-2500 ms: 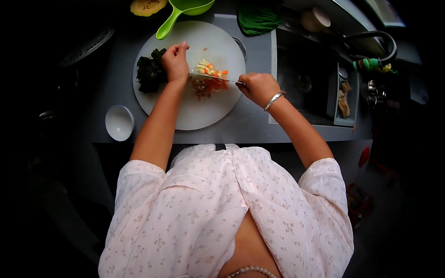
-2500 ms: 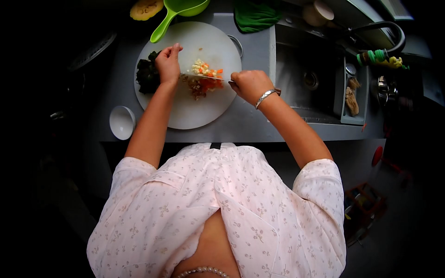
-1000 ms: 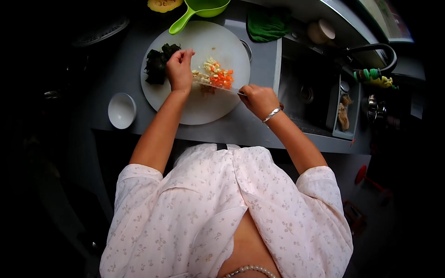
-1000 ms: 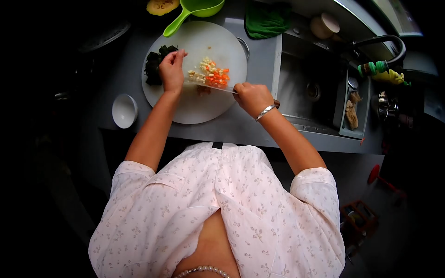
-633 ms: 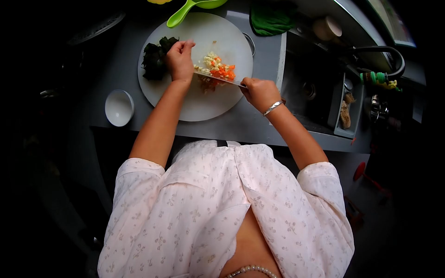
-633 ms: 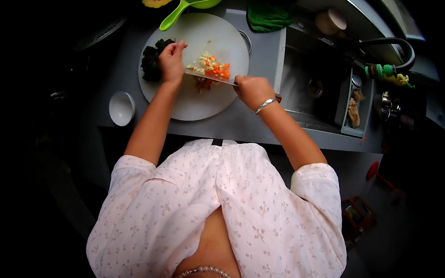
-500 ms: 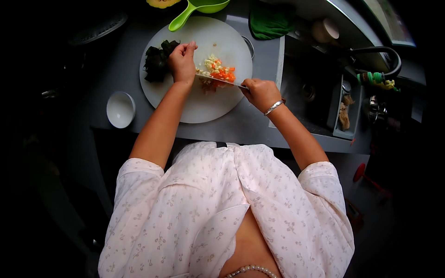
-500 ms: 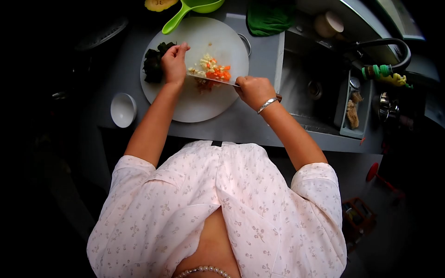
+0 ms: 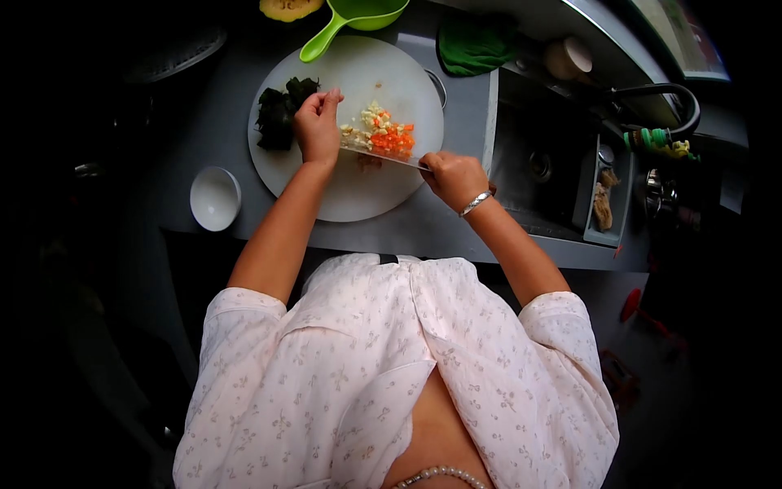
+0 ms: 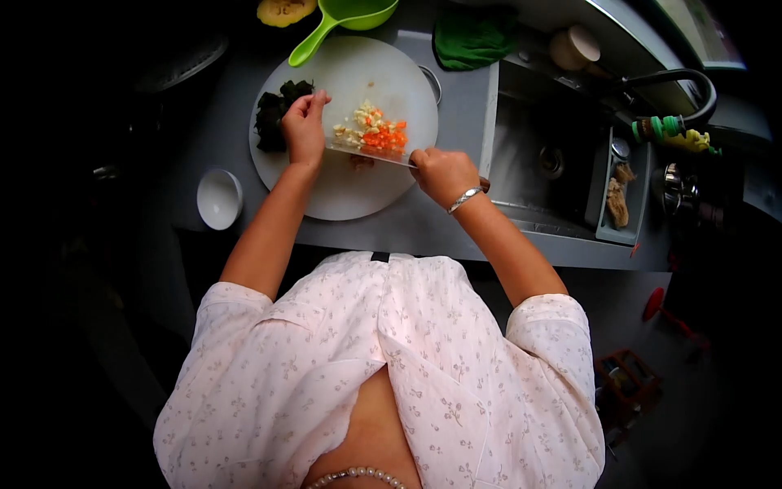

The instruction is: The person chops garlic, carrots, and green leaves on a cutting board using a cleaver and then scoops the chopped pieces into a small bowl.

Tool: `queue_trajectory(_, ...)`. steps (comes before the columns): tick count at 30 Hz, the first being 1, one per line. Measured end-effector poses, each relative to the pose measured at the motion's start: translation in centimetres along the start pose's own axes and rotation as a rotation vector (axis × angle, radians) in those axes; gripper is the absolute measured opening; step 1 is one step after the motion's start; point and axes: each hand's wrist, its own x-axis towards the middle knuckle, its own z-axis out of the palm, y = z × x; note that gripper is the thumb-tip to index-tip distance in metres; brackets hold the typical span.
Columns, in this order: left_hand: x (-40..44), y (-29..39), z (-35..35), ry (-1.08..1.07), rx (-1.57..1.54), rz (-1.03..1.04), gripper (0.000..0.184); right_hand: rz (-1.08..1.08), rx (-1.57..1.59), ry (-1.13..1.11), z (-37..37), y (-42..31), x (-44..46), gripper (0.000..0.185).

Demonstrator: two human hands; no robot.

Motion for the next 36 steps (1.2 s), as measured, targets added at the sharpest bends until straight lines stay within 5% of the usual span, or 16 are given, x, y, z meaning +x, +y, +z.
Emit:
queue_trajectory(11,4.7,0.9,2.7,-0.139,-0.060,0.140,0.024,0.192,0.056,0.104,0.4,-3.6,-0.9,0.011)
queue_trajectory(14,5.8,-1.7,3.1,-0.147,-0.129,0.150,0.024,0.283,-0.016,-0.045,0.7,-4.5,-0.5,0.010)
queue_trajectory(26,3.4,2.9,1.8,-0.130,-0.146,0.100,0.024,0.165,0.076,0.132,-0.3,-3.6,-1.2,0.010)
queue_trajectory(36,5.0,-1.1,3.3,-0.094,-0.180,0.121,0.022,0.206,-0.022,-0.033,0.4,-2.5,0.2,0.011)
